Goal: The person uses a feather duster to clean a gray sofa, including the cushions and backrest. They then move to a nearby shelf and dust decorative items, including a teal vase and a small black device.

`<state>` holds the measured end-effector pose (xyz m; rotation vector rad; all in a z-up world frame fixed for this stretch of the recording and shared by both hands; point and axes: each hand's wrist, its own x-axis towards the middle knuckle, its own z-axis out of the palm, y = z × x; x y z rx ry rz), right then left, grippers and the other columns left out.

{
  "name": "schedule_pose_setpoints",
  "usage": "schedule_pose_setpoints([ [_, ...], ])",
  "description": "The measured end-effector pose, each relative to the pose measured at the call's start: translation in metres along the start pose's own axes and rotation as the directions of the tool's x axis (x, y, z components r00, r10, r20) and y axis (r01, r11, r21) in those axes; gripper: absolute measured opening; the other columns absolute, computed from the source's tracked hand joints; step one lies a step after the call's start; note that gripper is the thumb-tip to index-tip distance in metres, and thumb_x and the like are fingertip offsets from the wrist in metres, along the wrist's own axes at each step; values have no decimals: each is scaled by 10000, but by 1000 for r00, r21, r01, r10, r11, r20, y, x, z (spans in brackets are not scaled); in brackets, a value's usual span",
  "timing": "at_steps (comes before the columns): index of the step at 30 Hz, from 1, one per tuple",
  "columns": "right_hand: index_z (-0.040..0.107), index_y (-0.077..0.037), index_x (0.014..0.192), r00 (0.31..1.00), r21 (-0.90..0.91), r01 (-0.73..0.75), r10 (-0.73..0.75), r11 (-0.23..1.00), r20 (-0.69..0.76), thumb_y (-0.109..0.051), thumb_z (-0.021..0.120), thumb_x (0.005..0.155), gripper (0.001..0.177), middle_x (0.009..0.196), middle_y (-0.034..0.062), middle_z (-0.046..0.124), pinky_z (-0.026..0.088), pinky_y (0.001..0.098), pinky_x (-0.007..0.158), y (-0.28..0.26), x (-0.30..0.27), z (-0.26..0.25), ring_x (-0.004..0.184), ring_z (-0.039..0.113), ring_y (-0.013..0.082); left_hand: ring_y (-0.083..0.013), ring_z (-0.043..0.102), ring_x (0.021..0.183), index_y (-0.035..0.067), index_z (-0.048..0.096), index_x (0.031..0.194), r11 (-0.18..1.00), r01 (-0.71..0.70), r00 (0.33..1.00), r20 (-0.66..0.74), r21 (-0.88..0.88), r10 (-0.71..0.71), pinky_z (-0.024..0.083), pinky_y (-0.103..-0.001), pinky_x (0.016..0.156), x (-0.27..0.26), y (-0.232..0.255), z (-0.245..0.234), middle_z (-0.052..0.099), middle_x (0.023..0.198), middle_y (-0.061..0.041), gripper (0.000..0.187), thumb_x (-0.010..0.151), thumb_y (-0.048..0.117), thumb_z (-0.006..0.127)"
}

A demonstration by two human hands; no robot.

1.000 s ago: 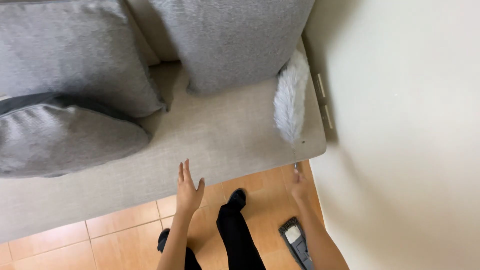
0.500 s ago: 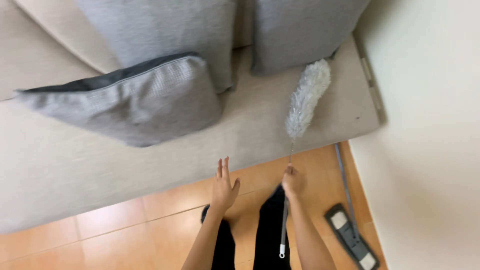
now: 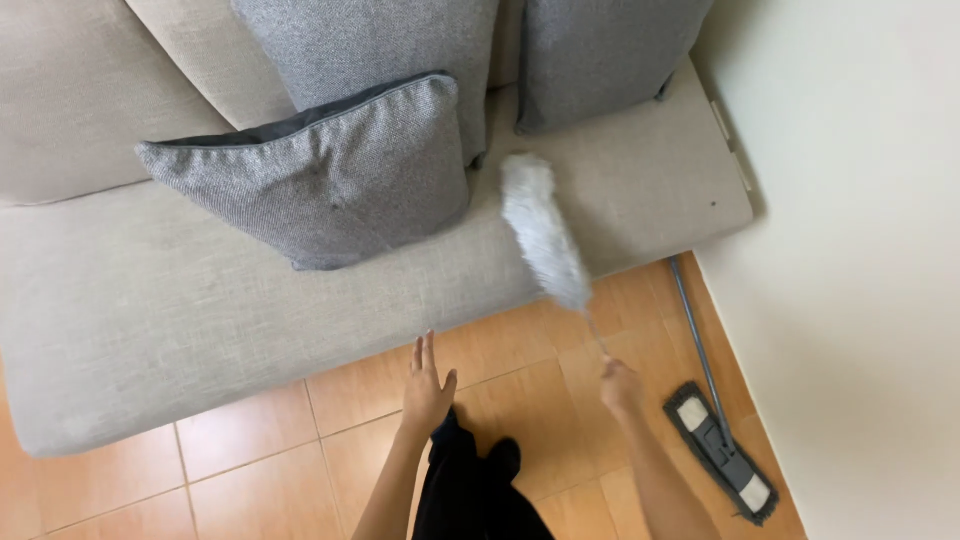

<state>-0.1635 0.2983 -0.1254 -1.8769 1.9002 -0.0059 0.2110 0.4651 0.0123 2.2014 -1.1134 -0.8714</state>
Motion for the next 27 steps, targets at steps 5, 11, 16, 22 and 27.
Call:
schedule_pose_setpoints([
  [5, 727, -53, 998, 999, -80, -38, 38, 996, -1, -432, 396, 1060, 507, 983, 259, 725, 527, 586, 818, 61, -5, -35, 948, 673, 494, -507, 366, 1422, 100, 170, 1600, 995, -79, 996, -43, -66, 76, 421, -526, 1106, -27, 22, 33, 250, 1617, -289, 889, 886, 179, 695],
  [11, 717, -88, 971, 980, -97, 143, -128, 985, 151, -402, 440, 1035, 424, 855, 228, 724, 548, 561, 731, 22, -67, 21, 831, 703, 455, -488, 384, 1409, 114, 159, 1604, 995, -75, 997, 6, -66, 76, 389, -533, 1118, -51, 37, 42, 234, 1630, -283, 896, 891, 177, 698],
  [16, 651, -114, 990, 877, -75, 361, -311, 929, 367, -396, 455, 1038, 346, 759, 218, 707, 550, 566, 658, -19, -154, 49, 745, 708, 434, -491, 375, 1417, 110, 167, 1608, 995, -83, 994, -73, -61, 78, 392, -533, 1120, -72, 7, 15, 236, 1626, -289, 900, 884, 161, 698],
  [22, 635, -94, 952, 828, -74, 427, -356, 901, 433, -441, 427, 1063, 419, 774, 222, 706, 548, 578, 679, -91, -178, 70, 767, 695, 451, -501, 360, 1430, 92, 159, 1602, 997, 7, 988, -151, -79, -19, 376, -538, 1123, -102, -51, -37, 230, 1632, -289, 907, 874, 146, 696],
  [27, 702, -91, 973, 763, 128, 518, -524, 846, 378, -391, 462, 995, 384, 872, 225, 717, 548, 553, 722, -213, -168, 91, 817, 689, 459, -501, 337, 1430, 100, 163, 1605, 995, 79, 976, -200, -65, -91, 352, -530, 1139, -113, -114, -97, 211, 1623, -308, 916, 872, 162, 709],
])
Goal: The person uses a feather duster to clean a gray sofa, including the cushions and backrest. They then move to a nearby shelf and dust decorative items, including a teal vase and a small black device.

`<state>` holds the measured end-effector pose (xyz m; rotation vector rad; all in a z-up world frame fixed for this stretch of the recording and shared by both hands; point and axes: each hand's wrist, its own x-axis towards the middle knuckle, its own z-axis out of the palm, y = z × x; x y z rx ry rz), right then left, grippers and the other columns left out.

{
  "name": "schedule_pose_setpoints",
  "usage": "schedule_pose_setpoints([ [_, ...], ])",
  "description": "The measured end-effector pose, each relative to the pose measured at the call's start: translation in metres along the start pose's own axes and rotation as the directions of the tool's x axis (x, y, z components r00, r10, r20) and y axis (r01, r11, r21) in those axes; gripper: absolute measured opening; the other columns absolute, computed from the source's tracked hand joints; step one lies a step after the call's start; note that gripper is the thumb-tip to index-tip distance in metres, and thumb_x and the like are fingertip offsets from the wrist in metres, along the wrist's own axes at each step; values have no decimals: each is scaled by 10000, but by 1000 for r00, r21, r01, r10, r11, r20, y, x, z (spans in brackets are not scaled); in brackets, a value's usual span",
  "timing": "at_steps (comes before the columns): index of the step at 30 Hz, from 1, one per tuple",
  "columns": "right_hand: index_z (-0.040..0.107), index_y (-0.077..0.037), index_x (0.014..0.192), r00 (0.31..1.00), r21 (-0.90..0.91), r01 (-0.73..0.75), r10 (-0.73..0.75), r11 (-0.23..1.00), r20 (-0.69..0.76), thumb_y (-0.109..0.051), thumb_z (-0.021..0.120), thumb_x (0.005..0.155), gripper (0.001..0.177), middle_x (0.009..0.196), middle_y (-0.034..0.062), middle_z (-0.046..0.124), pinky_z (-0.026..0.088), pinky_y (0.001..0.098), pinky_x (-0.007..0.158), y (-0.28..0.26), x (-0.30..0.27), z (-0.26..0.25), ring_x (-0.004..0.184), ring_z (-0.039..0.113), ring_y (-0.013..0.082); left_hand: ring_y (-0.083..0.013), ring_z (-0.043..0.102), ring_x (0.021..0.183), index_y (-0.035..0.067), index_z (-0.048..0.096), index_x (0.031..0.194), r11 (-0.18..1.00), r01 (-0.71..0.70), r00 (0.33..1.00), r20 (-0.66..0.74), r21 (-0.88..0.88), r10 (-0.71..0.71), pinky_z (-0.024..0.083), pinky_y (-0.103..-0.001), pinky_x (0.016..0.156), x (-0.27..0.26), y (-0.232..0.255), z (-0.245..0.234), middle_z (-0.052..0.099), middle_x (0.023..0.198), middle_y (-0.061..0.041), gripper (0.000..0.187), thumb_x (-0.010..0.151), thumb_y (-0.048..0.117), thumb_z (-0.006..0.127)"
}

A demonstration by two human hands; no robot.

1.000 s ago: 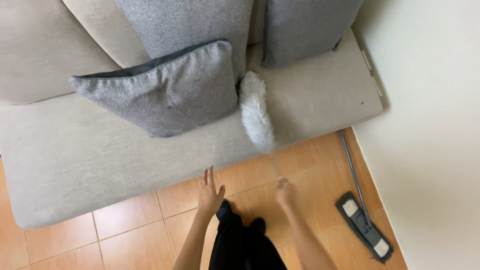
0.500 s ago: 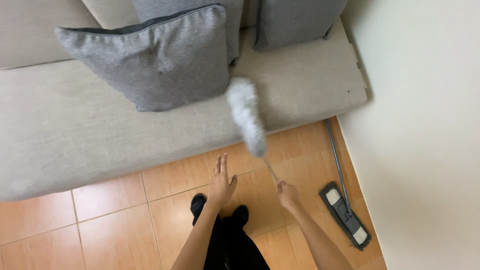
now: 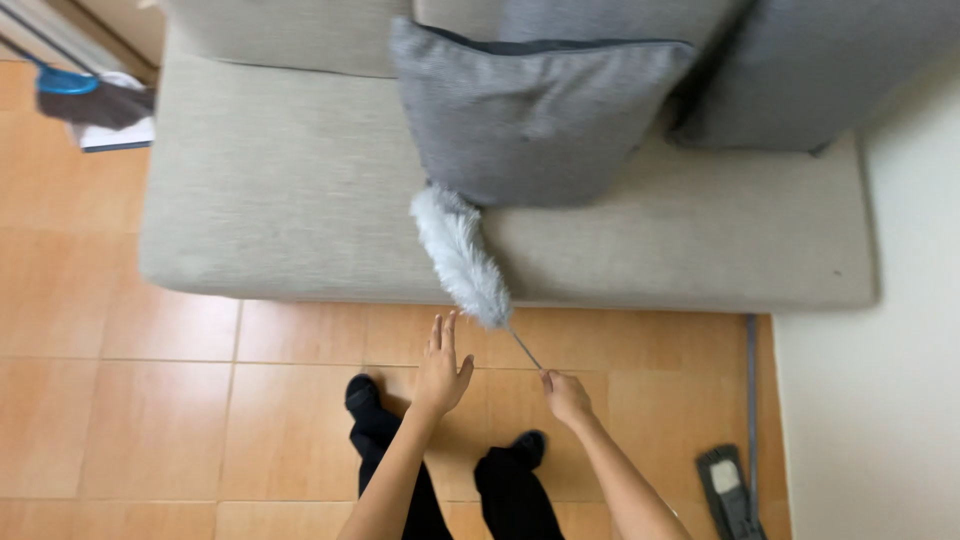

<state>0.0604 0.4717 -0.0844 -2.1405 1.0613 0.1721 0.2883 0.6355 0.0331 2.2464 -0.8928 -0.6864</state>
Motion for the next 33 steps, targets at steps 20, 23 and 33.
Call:
schedule_pose_setpoints([
  [20, 754, -78, 998, 962, -84, -264, 256, 961, -92, -465, 343, 1150, 585, 743, 142, 682, 478, 438, 611, -259, 215, 175, 660, 603, 289, -521, 475, 1326, 64, 245, 1585, 985, 171, 967, -198, 32, -162, 459, -531, 1045, 104, -289, -311, 296, 1590, -322, 867, 871, 193, 719],
  [23, 730, -36, 979, 975, -31, -160, 153, 987, -162, -434, 362, 1122, 560, 880, 218, 732, 532, 507, 774, -315, 242, 198, 857, 686, 425, -499, 478, 1335, 67, 234, 1583, 967, 248, 958, -134, -53, -253, 470, -504, 1047, 112, -286, -324, 263, 1614, -314, 850, 884, 195, 702],
  [33, 685, -94, 1042, 883, -488, 386, -160, 783, 441, -455, 370, 1108, 483, 739, 161, 710, 583, 466, 590, -455, 256, 238, 636, 711, 307, -503, 383, 1420, 28, 256, 1574, 959, 221, 935, -241, -176, -260, 390, -503, 1128, 88, -336, -334, 290, 1574, -355, 839, 882, 143, 717],
])
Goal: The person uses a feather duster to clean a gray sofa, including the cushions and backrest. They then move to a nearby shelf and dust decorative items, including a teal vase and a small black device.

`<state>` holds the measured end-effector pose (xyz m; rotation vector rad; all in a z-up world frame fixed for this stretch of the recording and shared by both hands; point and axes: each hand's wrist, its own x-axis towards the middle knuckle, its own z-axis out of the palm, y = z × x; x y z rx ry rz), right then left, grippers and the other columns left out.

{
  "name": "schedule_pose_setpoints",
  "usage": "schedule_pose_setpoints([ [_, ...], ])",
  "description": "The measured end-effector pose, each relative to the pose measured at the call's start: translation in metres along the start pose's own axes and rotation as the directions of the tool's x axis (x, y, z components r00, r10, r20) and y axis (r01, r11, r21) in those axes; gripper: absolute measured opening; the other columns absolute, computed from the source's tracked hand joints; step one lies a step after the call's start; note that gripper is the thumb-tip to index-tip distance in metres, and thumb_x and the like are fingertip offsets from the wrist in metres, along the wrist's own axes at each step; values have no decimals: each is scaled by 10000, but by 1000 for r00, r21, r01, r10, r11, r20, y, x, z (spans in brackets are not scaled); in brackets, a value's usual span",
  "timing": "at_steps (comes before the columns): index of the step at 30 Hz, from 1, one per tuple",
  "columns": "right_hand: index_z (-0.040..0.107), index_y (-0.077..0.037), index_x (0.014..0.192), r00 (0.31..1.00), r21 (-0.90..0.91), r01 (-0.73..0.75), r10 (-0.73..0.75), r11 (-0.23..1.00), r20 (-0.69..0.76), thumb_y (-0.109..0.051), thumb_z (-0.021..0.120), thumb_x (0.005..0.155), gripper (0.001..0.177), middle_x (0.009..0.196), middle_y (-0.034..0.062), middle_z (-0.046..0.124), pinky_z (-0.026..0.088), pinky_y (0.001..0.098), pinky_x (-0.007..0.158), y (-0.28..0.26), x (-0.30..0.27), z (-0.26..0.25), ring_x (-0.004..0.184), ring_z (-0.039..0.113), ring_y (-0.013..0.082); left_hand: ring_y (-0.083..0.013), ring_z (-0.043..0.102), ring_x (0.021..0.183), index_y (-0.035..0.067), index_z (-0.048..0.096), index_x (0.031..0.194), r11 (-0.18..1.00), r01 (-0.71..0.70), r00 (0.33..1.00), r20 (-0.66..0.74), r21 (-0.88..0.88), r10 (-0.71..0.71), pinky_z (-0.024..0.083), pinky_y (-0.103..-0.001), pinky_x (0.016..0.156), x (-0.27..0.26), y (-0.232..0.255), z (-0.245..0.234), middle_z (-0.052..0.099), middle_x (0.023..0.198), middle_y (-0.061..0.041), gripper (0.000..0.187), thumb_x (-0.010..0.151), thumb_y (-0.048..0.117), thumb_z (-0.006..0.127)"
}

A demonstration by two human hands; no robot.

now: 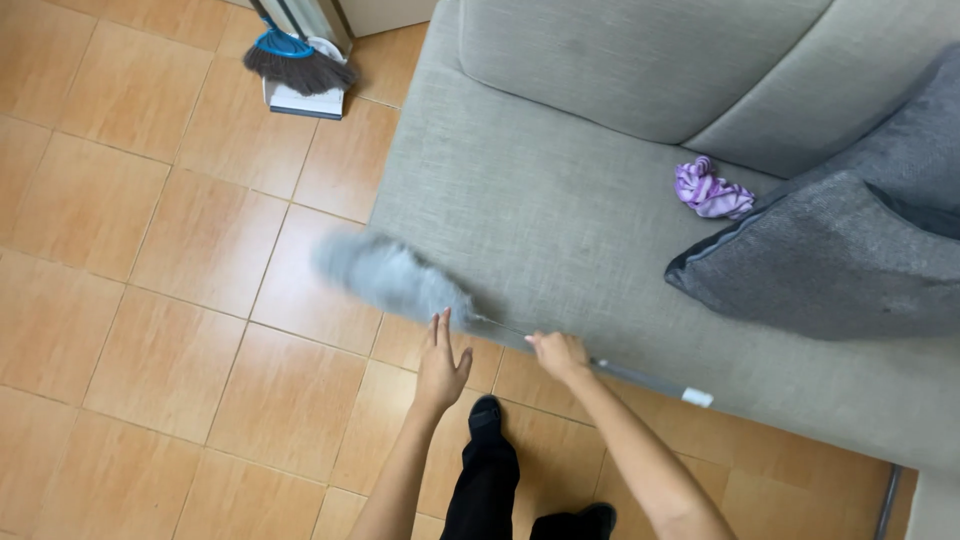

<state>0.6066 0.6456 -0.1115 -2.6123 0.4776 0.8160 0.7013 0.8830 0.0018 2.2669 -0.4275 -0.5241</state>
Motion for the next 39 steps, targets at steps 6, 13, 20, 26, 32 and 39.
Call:
schedule_pose_setpoints([
  [6, 721, -197, 1067, 961, 92, -240, 250, 966, -121, -456, 377, 1078, 431, 803, 151, 731, 580, 491, 678, 43, 42, -51, 737, 716, 330, -494, 377, 1417, 23, 252, 1575, 998, 64, 997, -50, 22, -63, 374, -500, 1141, -6, -20, -32, 319, 1564, -349, 844, 881, 149, 714],
  [13, 749, -70, 963, 924, 422, -208, 319, 882, -212, -435, 415, 1089, 511, 870, 208, 736, 564, 524, 774, -4, 77, -13, 803, 708, 387, -488, 364, 1439, 14, 266, 1567, 998, 67, 993, -97, 3, -66, 359, -495, 1154, -17, -25, -46, 321, 1567, -352, 826, 882, 139, 710],
  [20, 658, -114, 1072, 995, -186, 96, -88, 978, 51, -409, 399, 1079, 393, 787, 161, 741, 599, 491, 584, 10, 7, 18, 665, 732, 298, -492, 346, 1439, 13, 261, 1564, 997, 72, 996, -58, -17, -73, 355, -492, 1146, -22, -14, -37, 316, 1564, -354, 831, 875, 132, 710],
  [26, 654, -141, 1047, 997, -192, 71, -75, 979, -13, -447, 428, 1063, 380, 755, 142, 740, 586, 491, 609, 68, -43, -2, 668, 739, 318, -506, 367, 1427, -2, 273, 1553, 1000, 2, 998, -59, -27, -4, 369, -493, 1144, -17, -1, -34, 327, 1552, -362, 827, 866, 125, 717],
  [32, 667, -149, 946, 965, -122, 57, -86, 991, -249, -482, 480, 1009, 387, 780, 135, 744, 572, 528, 625, 132, -89, -37, 708, 727, 383, -501, 401, 1400, -1, 289, 1546, 999, -35, 997, -63, -27, 34, 393, -494, 1123, -16, 30, -25, 331, 1556, -358, 810, 871, 128, 717],
  [39, 746, -197, 1077, 806, 341, -393, 499, 854, -319, -434, 463, 1043, 371, 947, 177, 740, 554, 558, 777, 205, -74, -71, 902, 703, 431, -494, 388, 1413, 22, 278, 1559, 997, -78, 995, -70, -11, 77, 392, -501, 1125, -6, 80, 15, 322, 1557, -352, 823, 872, 129, 719],
])
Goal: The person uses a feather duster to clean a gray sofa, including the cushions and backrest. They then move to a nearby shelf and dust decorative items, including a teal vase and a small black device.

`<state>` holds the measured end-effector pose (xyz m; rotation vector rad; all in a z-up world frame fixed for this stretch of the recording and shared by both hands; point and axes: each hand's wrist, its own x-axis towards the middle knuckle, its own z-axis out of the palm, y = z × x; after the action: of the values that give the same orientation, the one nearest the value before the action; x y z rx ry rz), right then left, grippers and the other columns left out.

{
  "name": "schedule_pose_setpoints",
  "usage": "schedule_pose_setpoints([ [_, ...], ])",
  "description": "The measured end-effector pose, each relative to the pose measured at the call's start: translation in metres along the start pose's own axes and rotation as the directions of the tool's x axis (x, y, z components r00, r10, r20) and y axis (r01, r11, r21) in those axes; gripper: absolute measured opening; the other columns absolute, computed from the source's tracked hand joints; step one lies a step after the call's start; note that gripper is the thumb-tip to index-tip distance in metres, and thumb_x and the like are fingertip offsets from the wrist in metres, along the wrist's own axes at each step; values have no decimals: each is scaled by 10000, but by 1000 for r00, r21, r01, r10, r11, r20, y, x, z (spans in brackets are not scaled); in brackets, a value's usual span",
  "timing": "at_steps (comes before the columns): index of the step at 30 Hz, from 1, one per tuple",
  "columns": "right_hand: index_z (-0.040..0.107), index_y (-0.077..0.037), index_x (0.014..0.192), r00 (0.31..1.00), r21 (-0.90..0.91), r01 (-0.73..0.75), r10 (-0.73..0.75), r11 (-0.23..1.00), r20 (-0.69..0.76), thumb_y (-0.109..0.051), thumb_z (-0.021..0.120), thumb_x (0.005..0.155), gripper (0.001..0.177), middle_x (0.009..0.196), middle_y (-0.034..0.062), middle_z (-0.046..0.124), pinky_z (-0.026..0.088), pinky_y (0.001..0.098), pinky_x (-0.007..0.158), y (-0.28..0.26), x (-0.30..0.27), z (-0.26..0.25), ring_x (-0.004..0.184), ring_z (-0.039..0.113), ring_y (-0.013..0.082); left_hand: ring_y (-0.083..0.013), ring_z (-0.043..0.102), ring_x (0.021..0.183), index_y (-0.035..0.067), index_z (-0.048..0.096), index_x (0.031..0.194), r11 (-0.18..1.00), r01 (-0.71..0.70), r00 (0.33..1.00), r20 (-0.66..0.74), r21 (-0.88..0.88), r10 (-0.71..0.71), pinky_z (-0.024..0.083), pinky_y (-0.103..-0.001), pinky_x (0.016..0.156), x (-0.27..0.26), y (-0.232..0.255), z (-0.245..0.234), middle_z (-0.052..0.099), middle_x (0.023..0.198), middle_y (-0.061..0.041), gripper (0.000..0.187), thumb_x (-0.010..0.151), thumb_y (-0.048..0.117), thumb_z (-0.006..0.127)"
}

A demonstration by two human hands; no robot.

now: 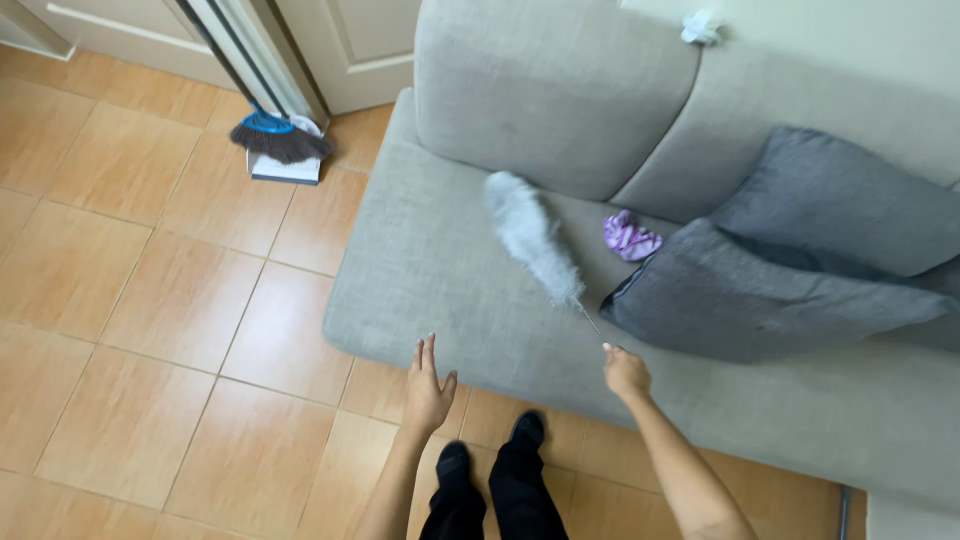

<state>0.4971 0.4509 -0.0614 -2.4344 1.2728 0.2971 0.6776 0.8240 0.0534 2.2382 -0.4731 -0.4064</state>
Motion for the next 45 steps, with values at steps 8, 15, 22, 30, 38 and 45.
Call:
schedule_pose_setpoints([
  [8, 704, -123, 944, 967, -9, 229, -228, 973, -117, -485, 456, 1029, 446, 824, 233, 720, 554, 575, 731, -71, -1, -126, 812, 698, 474, -476, 378, 1415, 76, 250, 1569, 999, 23, 997, 69, 22, -25, 397, -500, 1123, 39, 130, 29, 274, 1592, -312, 821, 890, 157, 704],
  [15, 689, -32, 884, 916, 265, 264, -155, 927, -370, -429, 395, 1091, 535, 808, 261, 703, 555, 566, 731, -101, 84, -172, 781, 703, 478, -481, 429, 1385, 77, 270, 1570, 994, -114, 992, -52, 6, 114, 423, -504, 1099, 70, 218, 3, 284, 1596, -311, 806, 893, 154, 701],
  [22, 734, -62, 968, 957, 168, 277, -256, 946, -139, -428, 397, 1081, 510, 870, 244, 724, 556, 546, 802, -215, 68, -181, 864, 719, 450, -465, 414, 1410, 80, 274, 1572, 997, -79, 991, -105, -7, 77, 417, -497, 1108, 75, 213, -39, 277, 1600, -313, 798, 905, 161, 705],
  [30, 734, -122, 1044, 940, 70, 263, -239, 962, -243, -453, 418, 1081, 459, 895, 249, 729, 555, 567, 788, -244, 78, -216, 891, 710, 466, -474, 354, 1449, 48, 281, 1570, 991, -133, 981, -138, 20, 134, 380, -509, 1141, 119, 156, -101, 289, 1590, -332, 814, 890, 142, 717],
  [38, 761, -135, 1070, 953, 289, 114, -22, 950, -301, -393, 440, 1040, 412, 919, 227, 737, 553, 547, 780, -256, 73, -184, 877, 706, 444, -476, 337, 1468, 19, 281, 1568, 949, -315, 948, -50, 7, 315, 371, -506, 1161, 198, 174, -148, 300, 1583, -342, 794, 903, 128, 701],
  [45, 737, -127, 1031, 968, 65, 137, -120, 988, -220, -447, 454, 1085, 431, 897, 225, 738, 566, 549, 780, -288, 56, -222, 888, 720, 436, -480, 333, 1471, 43, 269, 1581, 925, -377, 919, 105, -54, 380, 372, -514, 1156, 221, 194, -135, 288, 1595, -333, 788, 918, 125, 686],
])
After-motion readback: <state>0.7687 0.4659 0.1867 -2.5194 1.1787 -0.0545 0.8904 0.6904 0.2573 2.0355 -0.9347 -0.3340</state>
